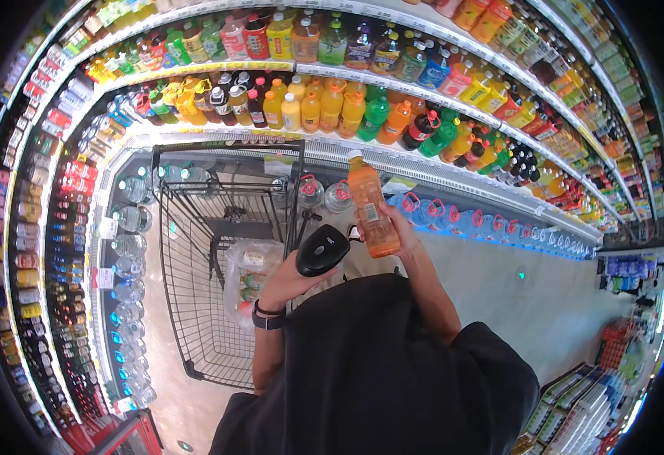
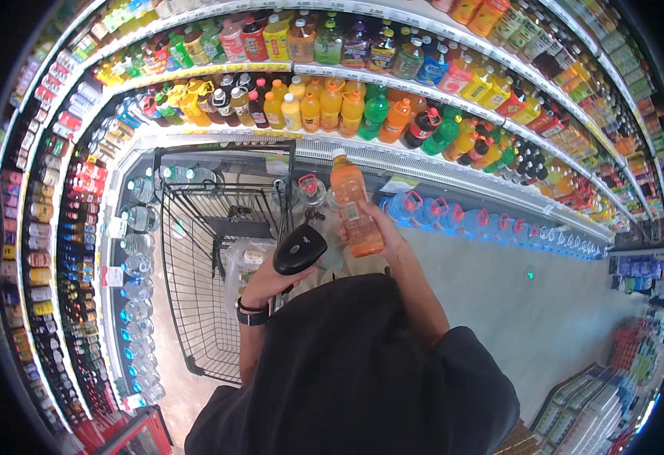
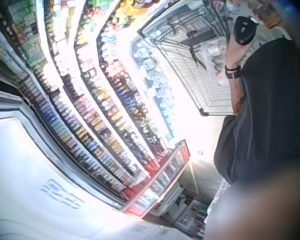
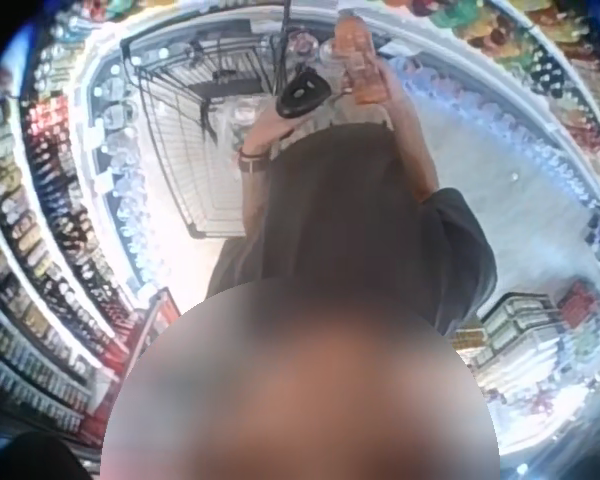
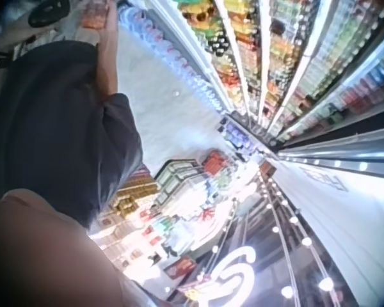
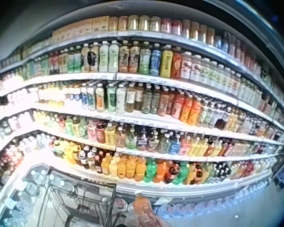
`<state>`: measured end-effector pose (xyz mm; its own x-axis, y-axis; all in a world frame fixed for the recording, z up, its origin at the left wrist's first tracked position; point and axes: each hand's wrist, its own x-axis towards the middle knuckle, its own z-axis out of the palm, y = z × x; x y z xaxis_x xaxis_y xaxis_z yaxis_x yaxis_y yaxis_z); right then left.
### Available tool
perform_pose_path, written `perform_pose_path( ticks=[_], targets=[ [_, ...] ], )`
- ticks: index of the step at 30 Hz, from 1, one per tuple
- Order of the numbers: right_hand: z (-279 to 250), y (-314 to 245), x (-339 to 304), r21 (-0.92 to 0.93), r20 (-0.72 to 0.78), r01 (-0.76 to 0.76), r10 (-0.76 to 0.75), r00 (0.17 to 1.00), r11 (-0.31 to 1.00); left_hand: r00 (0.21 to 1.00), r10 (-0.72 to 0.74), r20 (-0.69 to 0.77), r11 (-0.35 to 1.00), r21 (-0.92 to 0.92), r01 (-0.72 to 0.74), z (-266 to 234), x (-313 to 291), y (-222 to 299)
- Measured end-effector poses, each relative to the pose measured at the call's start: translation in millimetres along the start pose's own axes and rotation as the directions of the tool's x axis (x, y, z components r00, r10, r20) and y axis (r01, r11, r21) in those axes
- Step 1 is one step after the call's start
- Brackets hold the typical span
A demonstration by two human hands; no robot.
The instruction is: The recorder uses a handheld scanner to scan the barcodes on various bottled beverages and places them into a shopping cart in a supermarket.
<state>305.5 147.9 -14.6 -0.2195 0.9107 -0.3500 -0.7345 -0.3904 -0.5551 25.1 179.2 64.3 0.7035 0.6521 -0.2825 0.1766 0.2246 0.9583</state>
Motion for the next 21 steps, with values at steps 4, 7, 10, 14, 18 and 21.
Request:
perform_pose_path(
  ticks=[4, 7, 10, 14, 18, 21],
  targets=[
    [-2.1, -2.2, 1.5, -0.132, -0.113, -0.007, -0.008, 0.994, 0.991, 0.997, -0.034, 0.065, 0.999, 0.041, 0.031, -0.4, 24.1, 11.8],
    [20.3, -8.6, 3.0, -0.181, -0.232, 0.074, -0.116, 0.966, 0.981, 0.987, -0.121, 0.110, 0.988, 0.107, 0.109, 3.3, 37.7, 16.3],
    [-2.1, -21.7, 18.3, 0.087, -0.098, -0.075, 0.084, 0.992, 0.993, 0.999, -0.026, -0.045, 0.994, -0.110, 0.021, 18.1, 50.2, 7.1],
    [-9.6, -80.9, 43.3, 0.141, -0.023, 0.010, -0.007, 1.000, 0.990, 0.983, -0.167, -0.081, 0.963, -0.229, 0.145, 21.6, 66.4, -0.6],
    [-10.6, -193.1, 76.4, -0.165, -0.081, 0.448, -0.465, 0.882, 0.879, 0.969, -0.217, -0.115, 0.960, -0.207, 0.190, 19.2, 97.7, 12.9],
    [-7.8, -295.8, 101.5, -0.581, -0.045, 0.582, -0.737, 0.674, 0.568, 0.968, -0.225, -0.111, 0.958, -0.204, 0.200, 19.5, 140.3, 25.9]
  ],
)
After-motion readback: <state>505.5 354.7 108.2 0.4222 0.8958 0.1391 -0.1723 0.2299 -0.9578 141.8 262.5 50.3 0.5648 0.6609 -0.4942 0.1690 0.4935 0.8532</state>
